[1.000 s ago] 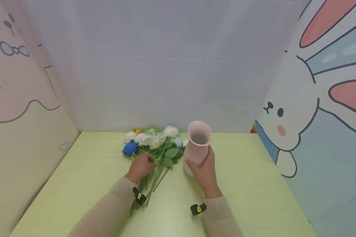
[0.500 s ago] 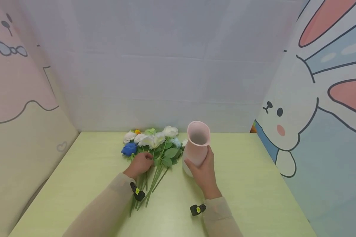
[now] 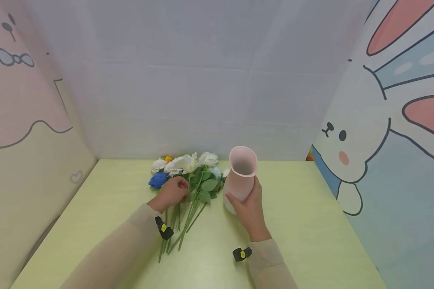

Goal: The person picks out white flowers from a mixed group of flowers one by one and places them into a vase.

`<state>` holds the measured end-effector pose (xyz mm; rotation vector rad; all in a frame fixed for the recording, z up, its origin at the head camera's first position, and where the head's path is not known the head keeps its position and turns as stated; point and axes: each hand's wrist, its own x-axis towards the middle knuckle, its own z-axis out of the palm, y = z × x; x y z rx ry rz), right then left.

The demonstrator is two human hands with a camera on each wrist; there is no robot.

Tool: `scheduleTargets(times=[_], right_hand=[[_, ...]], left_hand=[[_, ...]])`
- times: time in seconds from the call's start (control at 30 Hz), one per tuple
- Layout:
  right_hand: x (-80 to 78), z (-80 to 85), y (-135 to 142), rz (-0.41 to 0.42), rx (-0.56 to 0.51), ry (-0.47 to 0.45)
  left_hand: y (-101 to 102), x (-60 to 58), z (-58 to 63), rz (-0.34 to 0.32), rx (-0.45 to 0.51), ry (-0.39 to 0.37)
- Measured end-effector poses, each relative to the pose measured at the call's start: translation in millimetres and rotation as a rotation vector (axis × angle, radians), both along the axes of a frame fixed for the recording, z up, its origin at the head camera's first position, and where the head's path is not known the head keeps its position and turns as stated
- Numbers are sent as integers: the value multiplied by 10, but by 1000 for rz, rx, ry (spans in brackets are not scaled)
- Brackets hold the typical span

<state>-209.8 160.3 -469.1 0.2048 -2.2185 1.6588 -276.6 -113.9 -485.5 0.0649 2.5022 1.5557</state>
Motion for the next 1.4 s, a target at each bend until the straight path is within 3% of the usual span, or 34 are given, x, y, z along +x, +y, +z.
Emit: scheduleTargets(times=[0.2, 0.5, 0.63, 0.77, 0.97, 1.23, 1.4], right_hand=[[-166, -282, 74, -1, -1, 19], [-172, -297, 108, -19, 31, 17], [-161, -278, 105, -19, 31, 7], [-162, -262, 99, -15, 28, 7], [-160, -260, 91, -9, 22, 5], [-172, -274, 94, 2, 26, 18], [-176, -283, 96, -1, 23, 19]], left_hand=[[-45, -8, 48, -36, -47, 22], [-29, -20, 93, -186, -117, -2], [31, -28, 183, -238, -150, -4], [106, -107, 327, -266, -135, 50], [224, -254, 602, -226, 19, 78], [335, -369, 1044, -122, 352, 76], [326, -430, 1159, -70, 478, 118]])
